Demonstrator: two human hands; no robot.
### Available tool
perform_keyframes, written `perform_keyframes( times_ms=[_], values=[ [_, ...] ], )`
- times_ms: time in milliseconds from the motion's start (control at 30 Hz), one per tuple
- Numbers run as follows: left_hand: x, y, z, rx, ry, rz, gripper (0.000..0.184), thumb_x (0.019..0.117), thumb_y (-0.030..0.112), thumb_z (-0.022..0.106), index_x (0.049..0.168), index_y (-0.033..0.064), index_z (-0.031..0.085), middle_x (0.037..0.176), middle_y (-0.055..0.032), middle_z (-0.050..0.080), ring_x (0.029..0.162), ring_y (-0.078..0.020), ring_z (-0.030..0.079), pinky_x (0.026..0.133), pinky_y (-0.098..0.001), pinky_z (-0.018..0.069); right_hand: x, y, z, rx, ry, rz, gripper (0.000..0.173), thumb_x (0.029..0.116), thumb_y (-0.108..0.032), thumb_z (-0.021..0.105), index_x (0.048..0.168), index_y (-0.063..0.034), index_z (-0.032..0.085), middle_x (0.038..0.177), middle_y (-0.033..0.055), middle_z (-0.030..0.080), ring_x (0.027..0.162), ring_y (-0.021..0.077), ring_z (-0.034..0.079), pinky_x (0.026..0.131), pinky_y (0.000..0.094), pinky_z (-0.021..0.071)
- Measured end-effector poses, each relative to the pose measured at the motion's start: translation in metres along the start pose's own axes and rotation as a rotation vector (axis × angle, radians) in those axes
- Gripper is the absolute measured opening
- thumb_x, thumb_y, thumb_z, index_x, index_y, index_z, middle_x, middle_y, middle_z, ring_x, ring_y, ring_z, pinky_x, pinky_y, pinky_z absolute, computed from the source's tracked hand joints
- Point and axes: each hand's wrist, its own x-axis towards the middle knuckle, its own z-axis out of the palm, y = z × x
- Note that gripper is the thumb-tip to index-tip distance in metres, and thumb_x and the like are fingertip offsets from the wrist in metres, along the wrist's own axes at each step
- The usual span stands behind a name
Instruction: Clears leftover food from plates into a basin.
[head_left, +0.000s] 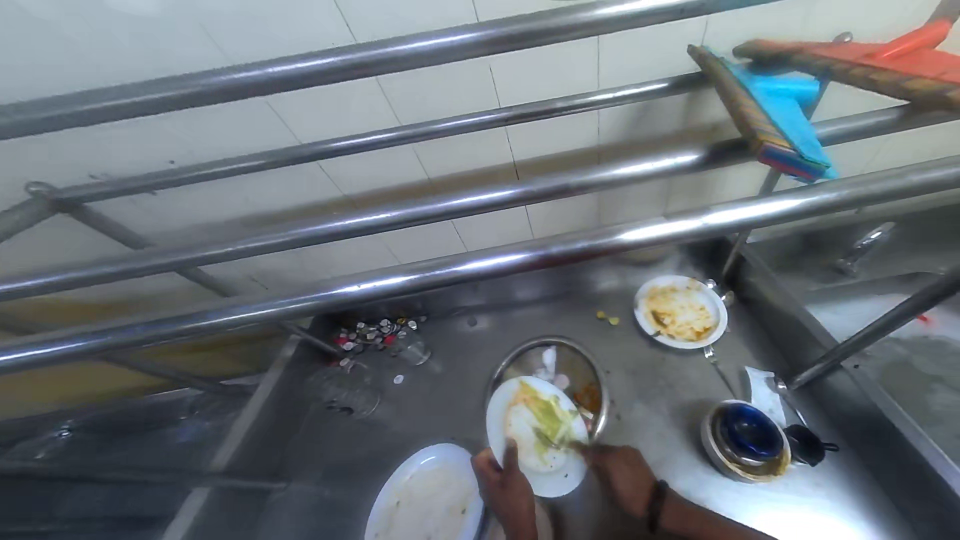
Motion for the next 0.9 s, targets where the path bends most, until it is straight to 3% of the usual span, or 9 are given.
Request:
perform_keyframes(
  times_ms=[133,233,300,367,467,633,767,900],
  values=[
    [-0.005,0.002,-0.001,0.020,-0.015,-0.007,0.021,0.0981,0.010,0.067,0.107,-0.0047,0.055,0.087,-0.0153,0.060,0.076,-0.0218,0.063,0.071,-0.0407,0.0566,0.023,0.026,-0.005,-0.005,0.023,0.184,0.048,0.1082,-0.022,0.038,0.155,-0.0292,0.046,0.119,0.0165,0.072,0.108,0.0380,0.070,0.092,0.0588,0.0539],
    [-0.007,-0.001,-0.005,-0.010,-0.012,-0.019,0.020,0.0983,0.009,0.067,0.108,-0.0040,0.054,0.086,-0.0145,0.060,0.074,-0.0202,0.064,0.069,-0.0381,0.0574,0.010,0.012,-0.011,0.012,0.059,0.062,0.048,0.1073,-0.020,0.040,0.153,-0.0300,0.051,0.118,0.0151,0.073,0.103,0.0365,0.072,0.090,0.0570,0.0557],
    [-0.007,0.000,-0.004,-0.007,-0.015,-0.031,0.020,0.0985,0.010,0.067,0.106,-0.0036,0.055,0.085,-0.0143,0.060,0.074,-0.0203,0.063,0.069,-0.0382,0.0569,0.003,0.007,-0.002,-0.026,0.041,-0.052,0.048,0.1063,-0.019,0.041,0.152,-0.0317,0.051,0.111,0.0163,0.073,0.095,0.0377,0.072,0.082,0.0583,0.0565],
    [-0.007,0.002,-0.004,0.020,-0.025,-0.034,0.021,0.0985,0.011,0.067,0.107,-0.0038,0.055,0.085,-0.0143,0.060,0.074,-0.0204,0.063,0.071,-0.0388,0.0566,0.012,0.014,0.007,-0.037,0.017,-0.002,0.050,0.1065,-0.019,0.040,0.154,-0.0316,0.048,0.114,0.0172,0.072,0.098,0.0389,0.072,0.083,0.0590,0.0561],
    [-0.010,0.003,-0.005,0.032,-0.030,-0.021,0.019,0.0984,0.010,0.067,0.105,-0.0034,0.055,0.084,-0.0135,0.059,0.073,-0.0195,0.062,0.070,-0.0374,0.0559,0.027,0.026,0.000,0.016,0.029,0.177,0.049,0.1083,-0.022,0.038,0.156,-0.0304,0.046,0.124,0.0147,0.071,0.111,0.0365,0.069,0.095,0.0569,0.0536],
    [-0.008,0.005,-0.005,0.040,-0.046,-0.017,0.019,0.0992,0.012,0.066,0.103,-0.0035,0.056,0.083,-0.0131,0.059,0.072,-0.0192,0.062,0.069,-0.0370,0.0557,0.008,0.005,0.008,-0.025,0.041,-0.007,0.051,0.1048,-0.016,0.042,0.153,-0.0328,0.049,0.112,0.0178,0.072,0.095,0.0392,0.072,0.080,0.0592,0.0564],
    [-0.009,0.006,-0.002,0.055,-0.072,-0.016,0.020,0.0998,0.013,0.066,0.104,-0.0037,0.056,0.083,-0.0134,0.059,0.072,-0.0195,0.062,0.069,-0.0376,0.0558,0.024,0.027,0.009,0.012,0.056,0.175,0.049,0.1077,-0.023,0.038,0.155,-0.0333,0.047,0.120,0.0145,0.072,0.105,0.0365,0.071,0.090,0.0572,0.0554],
    [-0.007,0.004,-0.003,0.028,-0.092,-0.004,0.019,0.0993,0.012,0.066,0.104,-0.0038,0.056,0.084,-0.0134,0.060,0.074,-0.0190,0.063,0.070,-0.0365,0.0566,0.012,0.019,0.010,0.006,0.093,-0.013,0.050,0.1058,-0.018,0.041,0.152,-0.0339,0.051,0.112,0.0153,0.073,0.097,0.0367,0.072,0.083,0.0571,0.0564]
  ],
)
